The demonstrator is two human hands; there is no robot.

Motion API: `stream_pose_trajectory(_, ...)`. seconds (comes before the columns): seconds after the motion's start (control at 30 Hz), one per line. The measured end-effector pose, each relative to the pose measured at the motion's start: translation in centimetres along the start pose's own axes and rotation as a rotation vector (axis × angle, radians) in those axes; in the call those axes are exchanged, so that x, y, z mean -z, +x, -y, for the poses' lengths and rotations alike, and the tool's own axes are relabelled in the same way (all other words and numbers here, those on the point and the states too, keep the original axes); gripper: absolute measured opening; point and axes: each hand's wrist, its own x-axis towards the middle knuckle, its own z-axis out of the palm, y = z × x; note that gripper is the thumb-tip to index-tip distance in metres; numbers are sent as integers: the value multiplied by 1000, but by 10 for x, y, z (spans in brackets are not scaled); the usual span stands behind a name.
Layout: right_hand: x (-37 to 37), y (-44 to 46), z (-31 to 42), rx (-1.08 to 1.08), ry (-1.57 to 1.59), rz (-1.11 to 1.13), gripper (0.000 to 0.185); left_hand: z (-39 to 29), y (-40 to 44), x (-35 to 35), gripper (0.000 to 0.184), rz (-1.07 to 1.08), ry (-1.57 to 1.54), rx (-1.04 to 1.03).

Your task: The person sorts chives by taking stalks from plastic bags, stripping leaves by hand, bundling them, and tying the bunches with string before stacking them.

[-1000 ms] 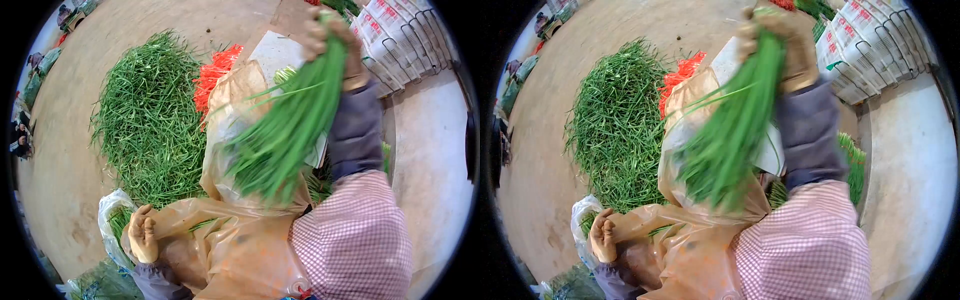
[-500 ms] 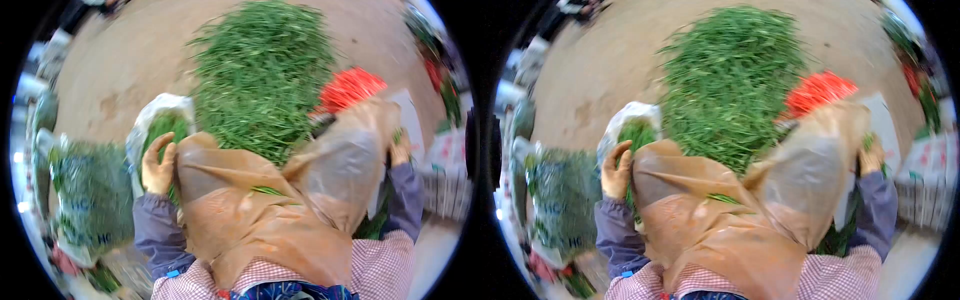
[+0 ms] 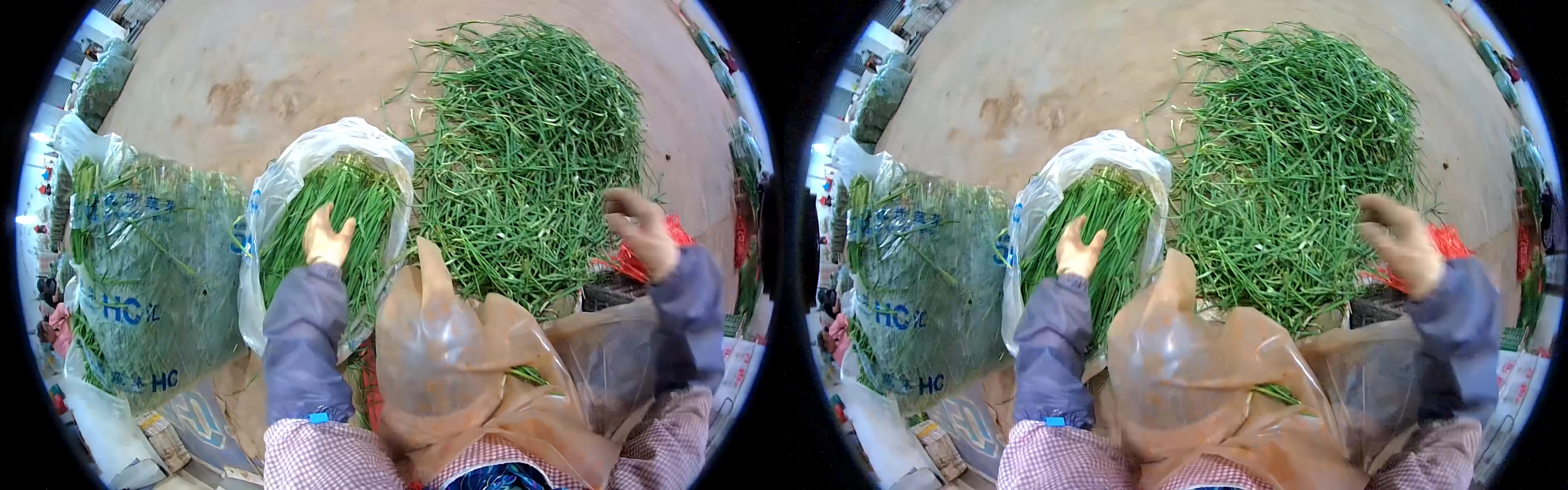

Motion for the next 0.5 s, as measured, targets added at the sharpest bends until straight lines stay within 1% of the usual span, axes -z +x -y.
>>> stream_pose_trajectory(0.03,-36,29,21,61,-70,152,35,0,19,-7,67,-31,81,-40)
stream_pose_trajectory(0.07,-78,57,21,145,17,267,36,0,39,-13,70,-58,164,-80)
stream_pose_trajectory(0.1,-114,82,37,81,106,432,36,-1,59,-18,73,-51,209,-55)
stream_pose_trajectory(0.13,-152,98,45,117,177,475,35,-4,75,-22,77,-39,254,-26)
stream_pose_trajectory(0.2,-220,122,60,94,449,560,33,-9,104,-25,86,144,352,87)
stream_pose_trajectory(0.27,-289,137,49,110,597,581,33,-3,122,-41,92,301,444,192)
stream_pose_trajectory(0.3,-311,139,48,25,693,608,32,-9,129,-41,90,447,452,311)
stream_pose_trajectory(0.33,-328,137,46,-64,790,631,30,-4,127,-48,92,474,432,286)
stream_pose_trajectory(0.37,-340,137,43,-212,932,683,27,1,127,-53,92,471,438,257)
stream_pose_trajectory(0.4,-348,140,40,-244,914,689,26,4,128,-56,92,467,444,228)
stream_pose_trajectory(0.47,-355,143,30,-313,910,633,26,15,133,-63,92,461,321,310)
stream_pose_trajectory(0.5,-358,145,25,-349,957,614,26,21,136,-64,92,455,260,353)
